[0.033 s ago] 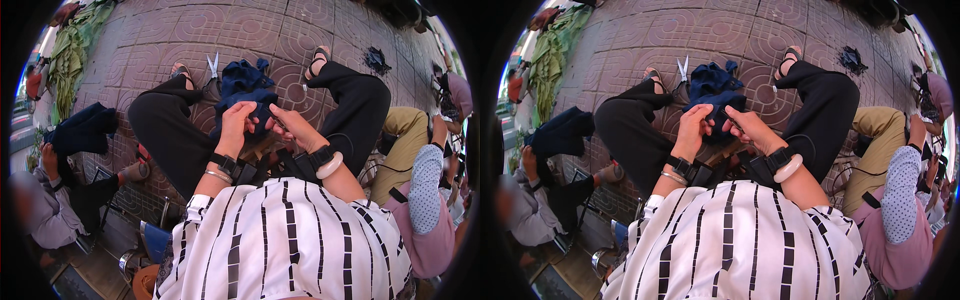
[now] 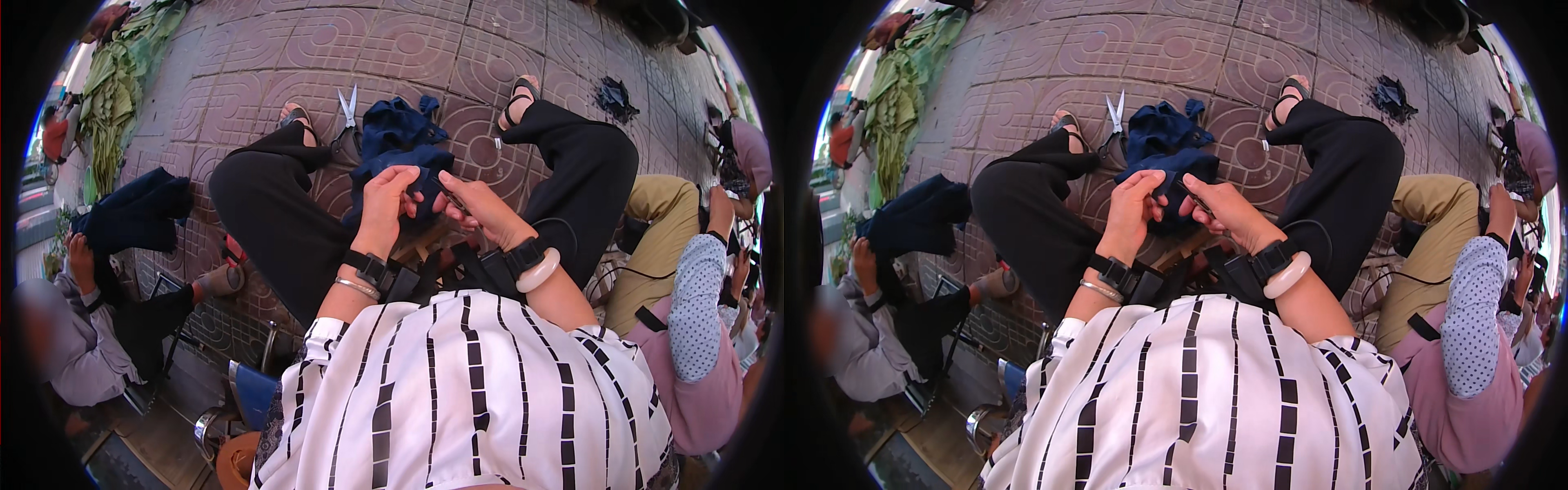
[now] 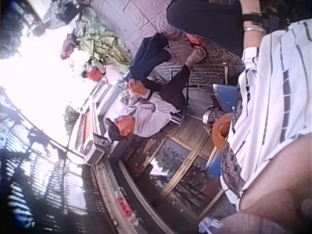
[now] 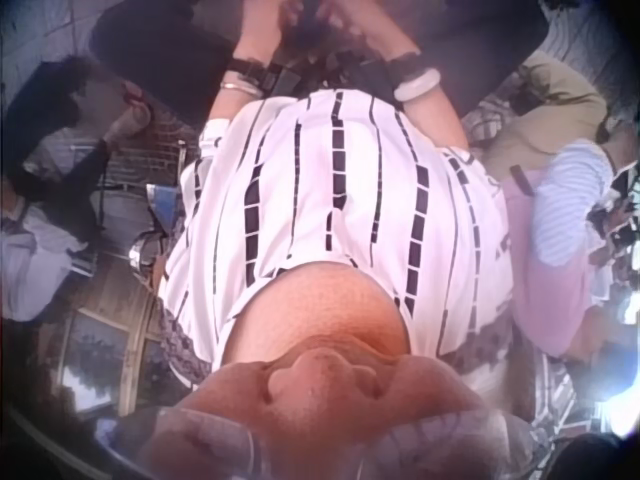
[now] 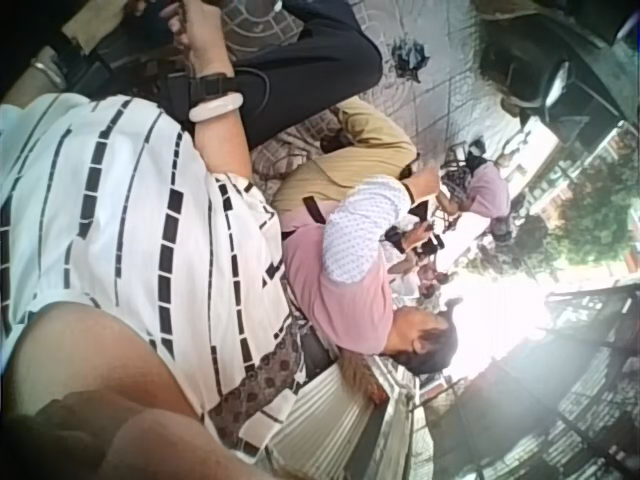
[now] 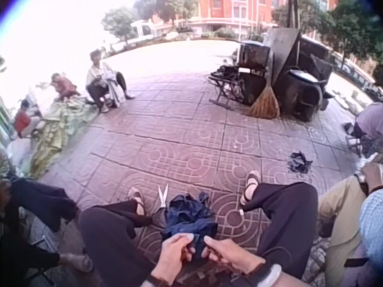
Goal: Mending a piece of blue fabric using a needle and thread while sitting outdoors.
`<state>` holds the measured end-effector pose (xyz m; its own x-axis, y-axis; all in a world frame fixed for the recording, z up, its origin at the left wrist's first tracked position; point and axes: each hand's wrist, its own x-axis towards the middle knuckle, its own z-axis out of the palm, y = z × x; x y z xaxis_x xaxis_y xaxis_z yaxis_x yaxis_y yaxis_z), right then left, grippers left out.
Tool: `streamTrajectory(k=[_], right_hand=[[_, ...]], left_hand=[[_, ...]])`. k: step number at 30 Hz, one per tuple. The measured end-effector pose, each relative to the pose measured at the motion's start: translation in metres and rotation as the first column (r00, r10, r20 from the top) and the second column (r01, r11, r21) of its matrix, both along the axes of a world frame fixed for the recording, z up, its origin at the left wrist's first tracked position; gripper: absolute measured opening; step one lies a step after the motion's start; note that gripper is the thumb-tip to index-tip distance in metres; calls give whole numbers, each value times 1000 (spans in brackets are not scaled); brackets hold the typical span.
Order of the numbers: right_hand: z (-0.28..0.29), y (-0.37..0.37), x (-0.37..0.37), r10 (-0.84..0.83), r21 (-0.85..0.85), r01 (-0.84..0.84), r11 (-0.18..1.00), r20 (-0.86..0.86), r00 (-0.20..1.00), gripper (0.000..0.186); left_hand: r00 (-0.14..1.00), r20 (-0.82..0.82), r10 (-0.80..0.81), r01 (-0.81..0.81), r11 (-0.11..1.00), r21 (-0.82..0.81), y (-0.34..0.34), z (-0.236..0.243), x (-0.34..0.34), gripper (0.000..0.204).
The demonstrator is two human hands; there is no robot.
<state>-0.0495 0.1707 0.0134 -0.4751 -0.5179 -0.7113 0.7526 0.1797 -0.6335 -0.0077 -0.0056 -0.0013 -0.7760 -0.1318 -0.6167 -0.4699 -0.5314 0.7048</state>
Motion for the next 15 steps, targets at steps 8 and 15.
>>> streamTrajectory(k=[8, 15], right_hand=[[-3, -4, 2, 60, -34, -60, 998, 2, 998, 54], [-1, -5, 3, 38, -53, -38, 998, -3, 999, 53]], left_hand=[[1000, 0, -26, 26, 1000, -6, 4, 2, -1, 13], [998, -13, -65, 65, 998, 24, 2, 1, 0, 12]])
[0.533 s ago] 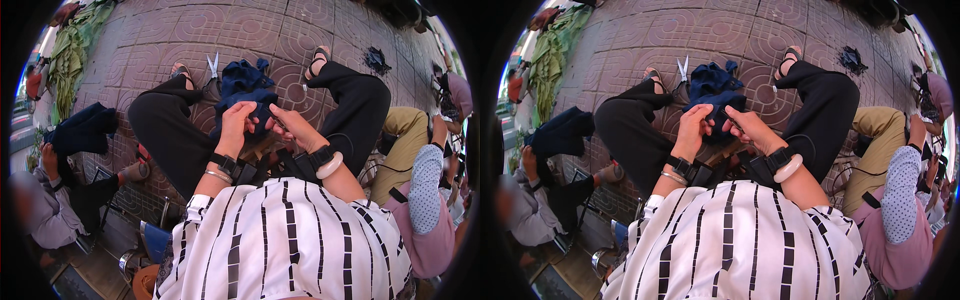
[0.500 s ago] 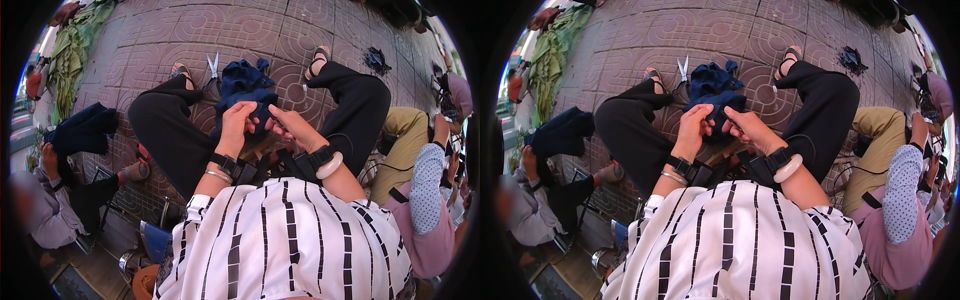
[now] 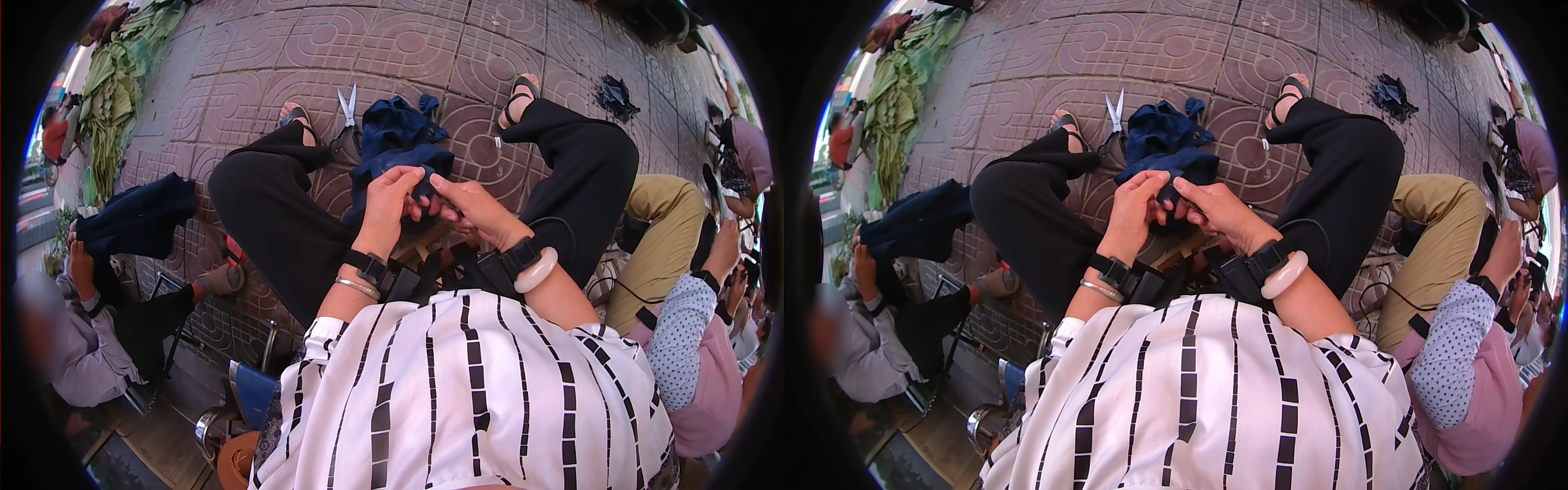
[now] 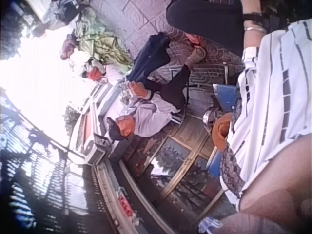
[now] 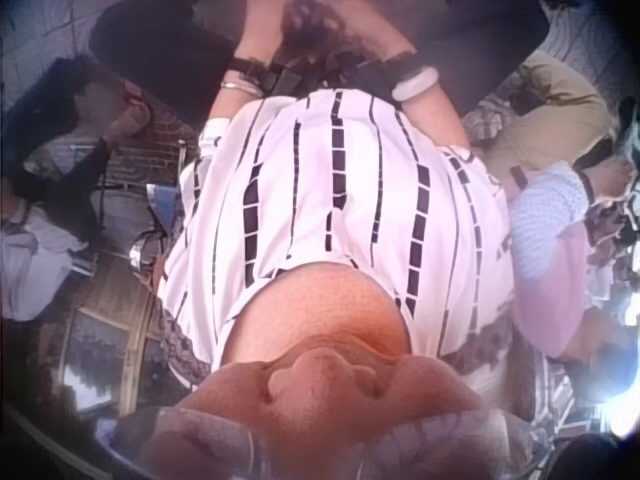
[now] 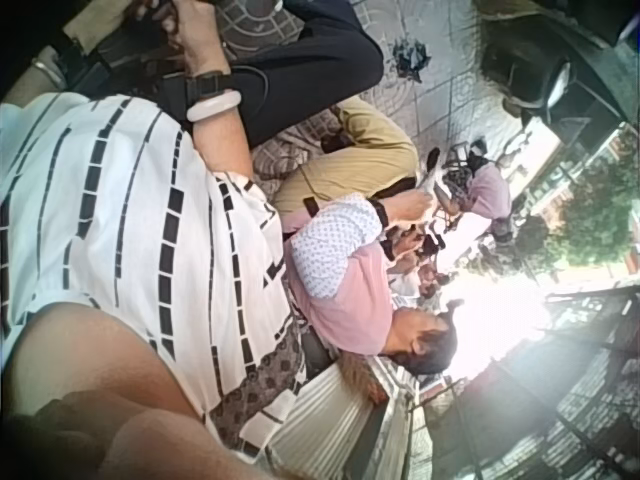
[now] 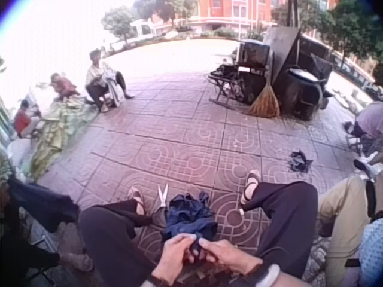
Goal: Mending a piece of blue fabric using a needle and thread while sitting outdoors.
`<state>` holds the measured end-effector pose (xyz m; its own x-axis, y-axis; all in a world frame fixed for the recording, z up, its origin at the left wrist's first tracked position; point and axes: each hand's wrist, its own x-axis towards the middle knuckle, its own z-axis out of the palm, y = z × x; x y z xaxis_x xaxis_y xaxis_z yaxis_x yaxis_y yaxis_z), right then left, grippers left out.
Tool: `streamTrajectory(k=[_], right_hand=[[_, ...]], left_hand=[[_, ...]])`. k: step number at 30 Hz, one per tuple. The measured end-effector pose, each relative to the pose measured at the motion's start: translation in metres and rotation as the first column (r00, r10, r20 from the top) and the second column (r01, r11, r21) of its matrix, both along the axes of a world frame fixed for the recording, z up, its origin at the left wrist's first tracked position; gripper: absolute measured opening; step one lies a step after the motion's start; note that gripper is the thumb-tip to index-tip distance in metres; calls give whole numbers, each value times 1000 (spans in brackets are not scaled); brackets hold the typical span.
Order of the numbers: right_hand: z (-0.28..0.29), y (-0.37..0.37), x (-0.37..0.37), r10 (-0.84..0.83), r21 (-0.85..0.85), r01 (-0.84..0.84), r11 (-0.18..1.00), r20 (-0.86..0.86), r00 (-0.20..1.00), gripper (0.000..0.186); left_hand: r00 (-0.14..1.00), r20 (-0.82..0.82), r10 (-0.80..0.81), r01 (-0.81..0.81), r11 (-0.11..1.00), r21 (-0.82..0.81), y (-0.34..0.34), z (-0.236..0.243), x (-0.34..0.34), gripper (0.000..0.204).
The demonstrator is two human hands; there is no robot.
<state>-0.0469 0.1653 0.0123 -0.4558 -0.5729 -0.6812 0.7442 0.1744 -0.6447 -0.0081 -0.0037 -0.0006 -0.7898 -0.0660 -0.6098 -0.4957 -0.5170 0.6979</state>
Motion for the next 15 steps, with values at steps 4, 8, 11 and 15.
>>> streamTrajectory(k=[4, 8, 11, 15], right_hand=[[0, 0, 0, -18, 0, 18, 1000, 3, 1000, 52], [-1, 0, 0, -31, 13, 31, 999, 3, 1000, 50], [-1, 0, 1, -59, 31, 59, 998, -4, 998, 49], [-4, 1, 0, -51, 38, 52, 998, -18, 999, 48]], left_hand=[[1000, -8, -9, 10, 1000, 9, 2, 0, 0, 14], [1000, -21, -8, 9, 1000, 12, 2, -1, 0, 14], [1000, -15, -15, 15, 1000, 14, 2, 2, 0, 14], [999, -17, -42, 43, 999, 17, 2, 3, 0, 12]])
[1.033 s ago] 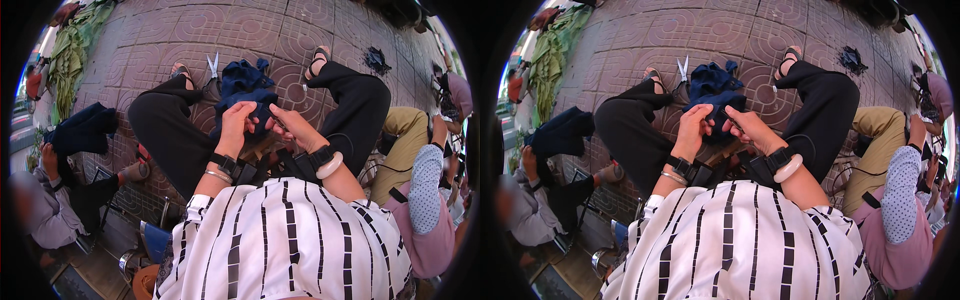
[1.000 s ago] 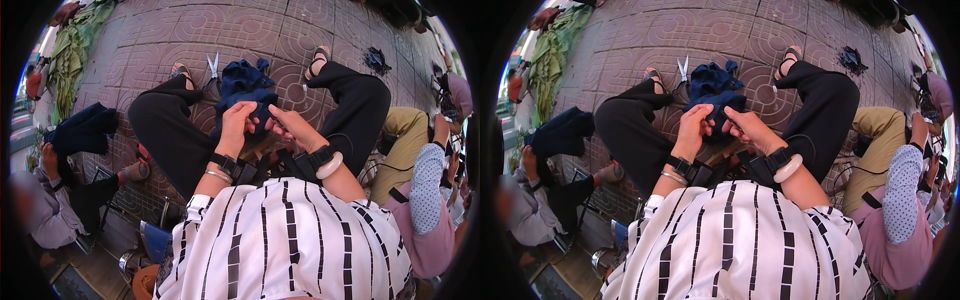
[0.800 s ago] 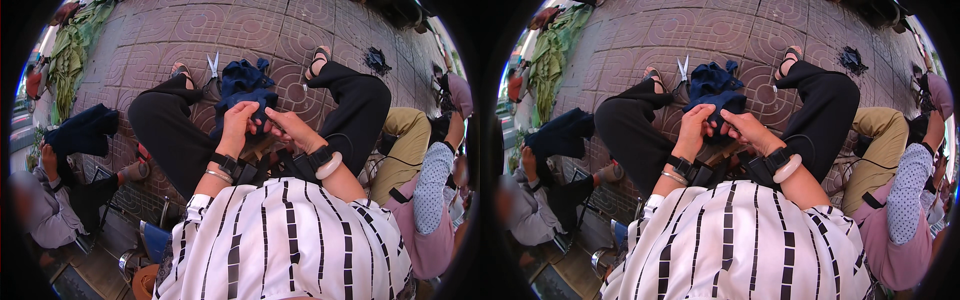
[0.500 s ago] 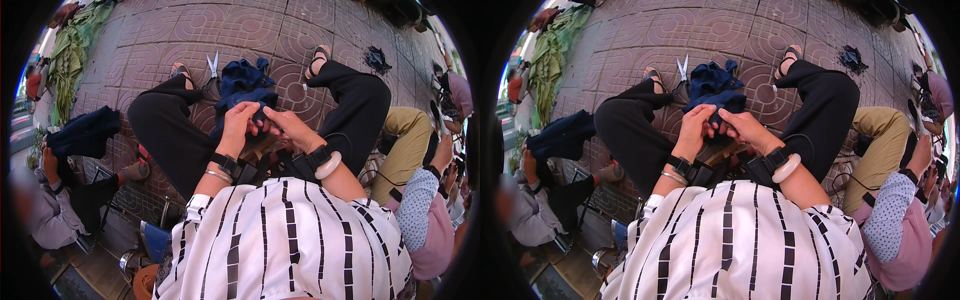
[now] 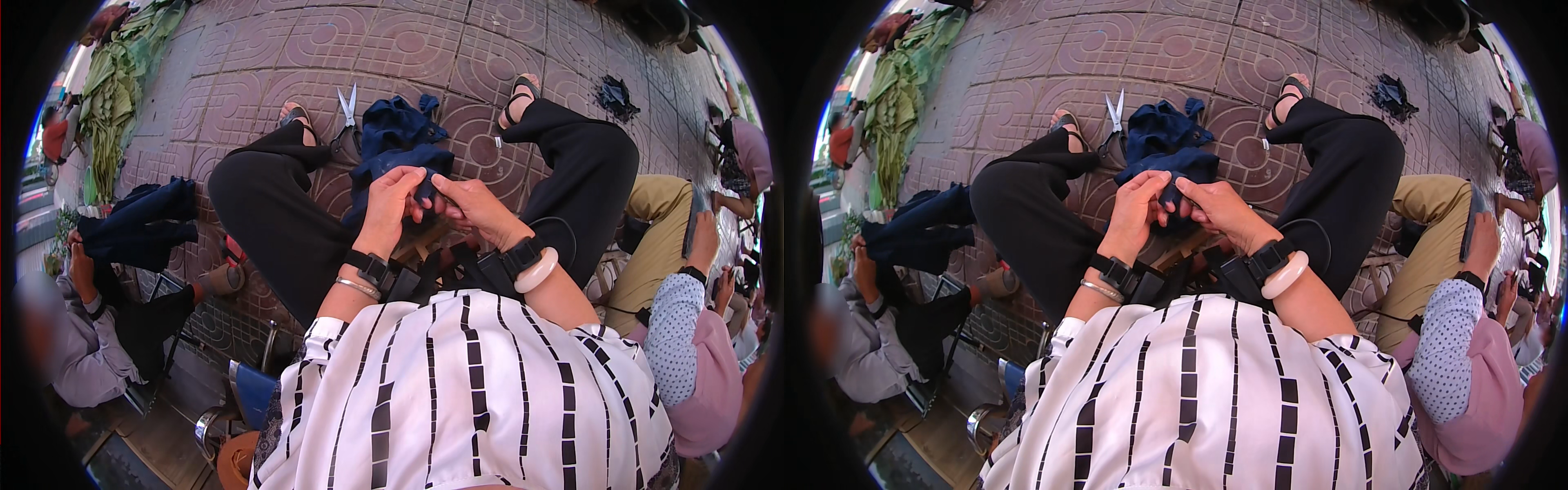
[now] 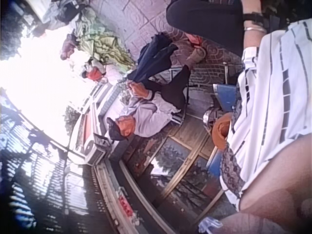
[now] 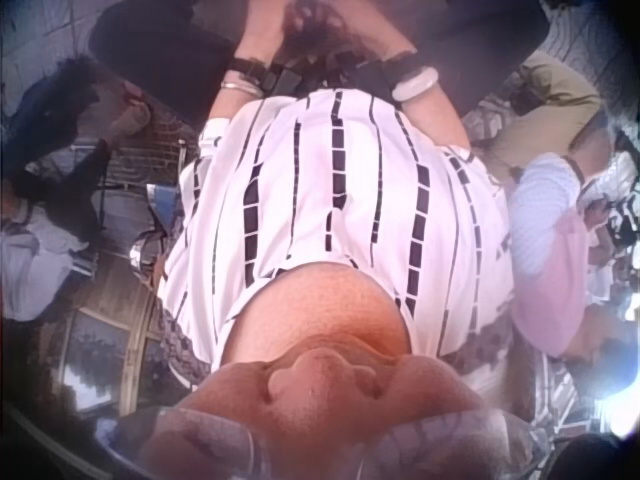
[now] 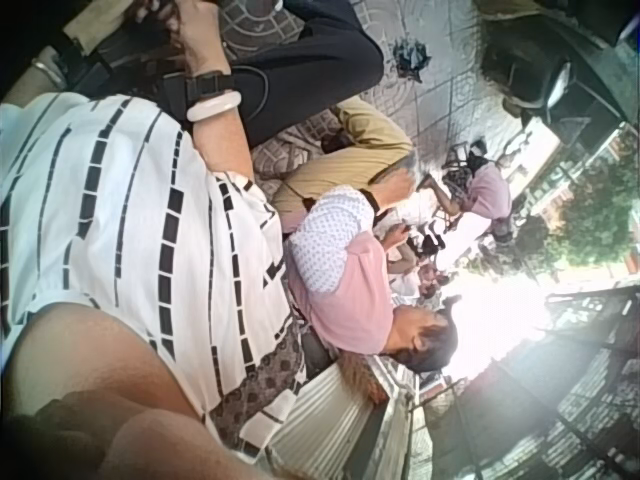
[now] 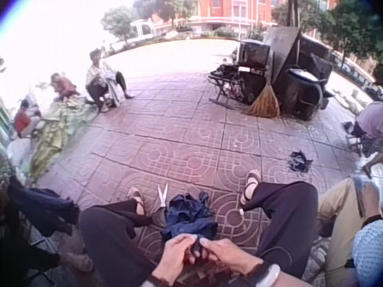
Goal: Mending a piece of blue fabric using a needle and thread while sitting outdoors.
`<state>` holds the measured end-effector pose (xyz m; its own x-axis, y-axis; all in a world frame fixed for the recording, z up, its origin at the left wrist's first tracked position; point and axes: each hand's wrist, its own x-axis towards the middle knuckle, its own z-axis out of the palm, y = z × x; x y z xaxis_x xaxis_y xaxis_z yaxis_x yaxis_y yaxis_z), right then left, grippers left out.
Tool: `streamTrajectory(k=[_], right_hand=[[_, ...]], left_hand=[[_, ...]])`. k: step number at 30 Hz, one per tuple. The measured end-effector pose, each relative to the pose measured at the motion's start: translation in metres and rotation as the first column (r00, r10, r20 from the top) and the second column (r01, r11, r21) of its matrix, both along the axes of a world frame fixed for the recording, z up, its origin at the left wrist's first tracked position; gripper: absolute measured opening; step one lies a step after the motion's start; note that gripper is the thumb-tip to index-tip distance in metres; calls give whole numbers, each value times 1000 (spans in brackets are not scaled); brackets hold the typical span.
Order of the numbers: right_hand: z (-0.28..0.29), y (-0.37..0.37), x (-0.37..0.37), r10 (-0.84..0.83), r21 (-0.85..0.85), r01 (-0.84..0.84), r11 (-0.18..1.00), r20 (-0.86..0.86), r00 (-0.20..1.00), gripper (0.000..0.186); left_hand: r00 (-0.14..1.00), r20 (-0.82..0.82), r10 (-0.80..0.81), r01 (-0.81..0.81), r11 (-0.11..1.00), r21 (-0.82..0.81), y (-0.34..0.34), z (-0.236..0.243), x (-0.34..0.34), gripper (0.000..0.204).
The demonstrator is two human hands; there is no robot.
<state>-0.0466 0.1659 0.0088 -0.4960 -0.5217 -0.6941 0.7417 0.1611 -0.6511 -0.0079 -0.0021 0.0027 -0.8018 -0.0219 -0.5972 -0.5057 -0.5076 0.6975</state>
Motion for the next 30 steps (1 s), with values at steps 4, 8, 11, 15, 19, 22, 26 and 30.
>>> streamTrajectory(k=[4, 8, 11, 15, 19, 22, 26, 30], right_hand=[[-1, 1, 0, 7, -13, -7, 1000, -10, 1000, 48], [6, 2, 0, -18, -17, 18, 1000, 36, 999, 49], [7, 3, -1, -2, 9, 2, 1000, 39, 999, 50], [6, 3, -2, 9, 16, -10, 1000, 36, 999, 51], [7, 3, -2, -3, 12, 3, 1000, 33, 999, 50], [10, 2, -2, -11, 11, 11, 1000, 28, 1000, 50], [9, 2, -2, -16, -14, 17, 1000, 31, 999, 49], [10, 3, -2, -25, -20, 25, 999, 34, 999, 48]], left_hand=[[1000, -4, 9, -9, 1000, 1, -1, 0, 0, 12], [1000, -5, 30, -30, 1000, 6, 0, 1, 0, 12], [998, -3, 68, -68, 998, 3, 0, 2, 0, 13], [997, -9, 70, -70, 998, 6, 0, 2, 0, 13], [997, -28, 75, -75, 997, 24, -1, 3, 0, 13], [997, -44, 58, -57, 998, 22, -1, 1, 0, 13], [999, -32, 21, -21, 1000, -19, -1, 3, 0, 13], [999, -51, -17, 14, 999, -52, 0, 2, 0, 15]])
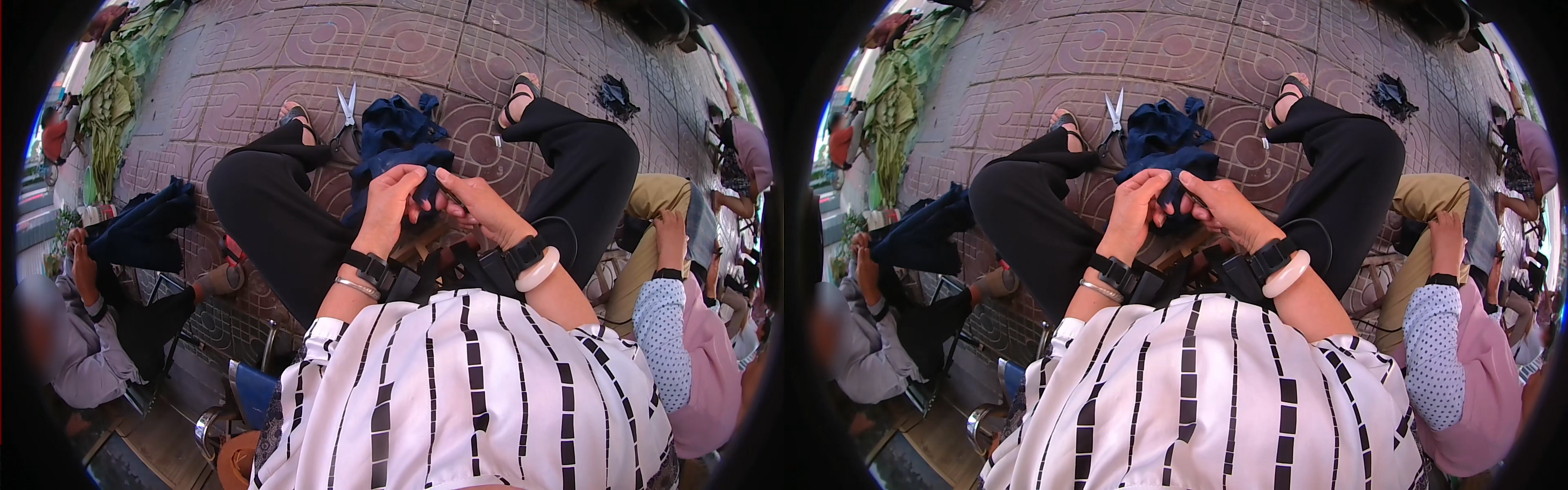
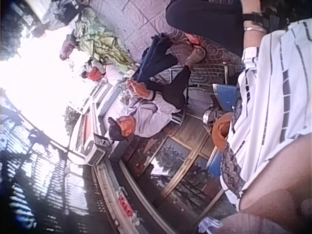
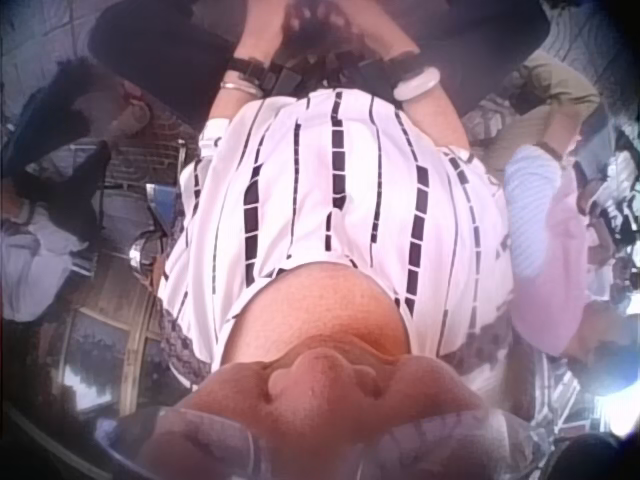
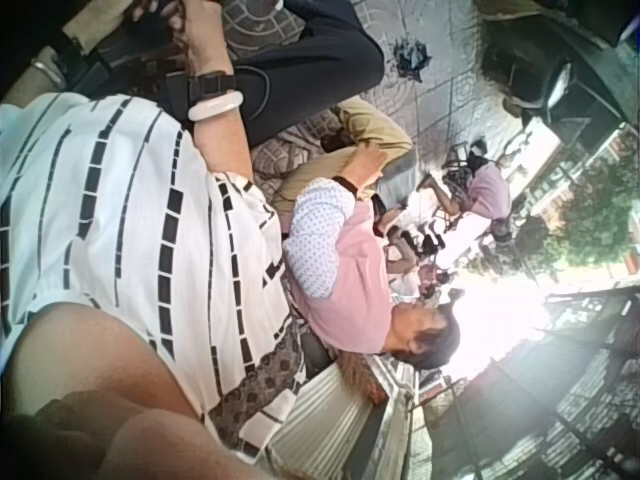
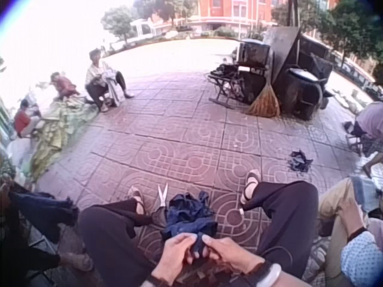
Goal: Mending a piece of blue fabric using a needle and thread while sitting outdoors.
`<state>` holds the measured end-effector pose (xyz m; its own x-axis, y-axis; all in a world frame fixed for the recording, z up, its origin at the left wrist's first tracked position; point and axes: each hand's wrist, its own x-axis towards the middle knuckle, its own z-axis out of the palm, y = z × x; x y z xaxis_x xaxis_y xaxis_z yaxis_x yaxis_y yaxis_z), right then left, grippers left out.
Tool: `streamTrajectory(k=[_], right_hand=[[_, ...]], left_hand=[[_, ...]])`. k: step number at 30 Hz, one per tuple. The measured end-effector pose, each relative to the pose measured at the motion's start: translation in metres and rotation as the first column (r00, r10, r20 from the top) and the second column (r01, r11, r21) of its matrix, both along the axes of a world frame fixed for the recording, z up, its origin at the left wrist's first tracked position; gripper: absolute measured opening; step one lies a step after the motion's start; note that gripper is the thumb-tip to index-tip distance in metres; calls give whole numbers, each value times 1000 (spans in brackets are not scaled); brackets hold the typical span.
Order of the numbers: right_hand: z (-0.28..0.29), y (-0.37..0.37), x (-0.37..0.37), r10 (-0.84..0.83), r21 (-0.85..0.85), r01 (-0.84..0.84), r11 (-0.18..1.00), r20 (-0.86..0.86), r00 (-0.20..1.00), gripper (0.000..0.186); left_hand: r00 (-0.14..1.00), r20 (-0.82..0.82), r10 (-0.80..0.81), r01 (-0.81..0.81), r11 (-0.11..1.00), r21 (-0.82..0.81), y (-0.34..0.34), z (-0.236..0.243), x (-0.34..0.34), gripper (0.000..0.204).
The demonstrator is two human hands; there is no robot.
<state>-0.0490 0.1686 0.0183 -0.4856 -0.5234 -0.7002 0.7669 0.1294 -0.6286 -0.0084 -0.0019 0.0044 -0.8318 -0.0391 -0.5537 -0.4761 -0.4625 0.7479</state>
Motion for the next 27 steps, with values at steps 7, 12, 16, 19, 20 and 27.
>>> streamTrajectory(k=[7, 12, 16, 19, 20, 27], right_hand=[[1, -1, 0, 2, -9, -2, 1000, 1, 1000, 47], [0, -2, 0, -8, 2, 8, 1000, -3, 1000, 46], [-2, -1, 1, -13, 40, 15, 999, -32, 999, 45], [-3, -1, 1, -12, 58, 15, 998, -48, 999, 45], [-3, -1, 1, -11, 67, 15, 998, -55, 998, 45], [-3, 2, 1, -9, 55, 11, 998, -32, 999, 47]], left_hand=[[1000, -16, -26, 26, 1000, -16, 1, 0, 0, 16], [1000, -8, -12, 12, 1000, 8, 1, 0, 0, 16], [1000, 15, 0, 0, 1000, 25, 1, 4, 0, 18], [1000, 13, 6, -6, 1000, 24, 1, 2, 0, 17], [1000, 13, 6, -6, 1000, 24, 0, 1, 0, 17], [997, 63, 45, -50, 996, 70, -2, 1, 0, 15]])
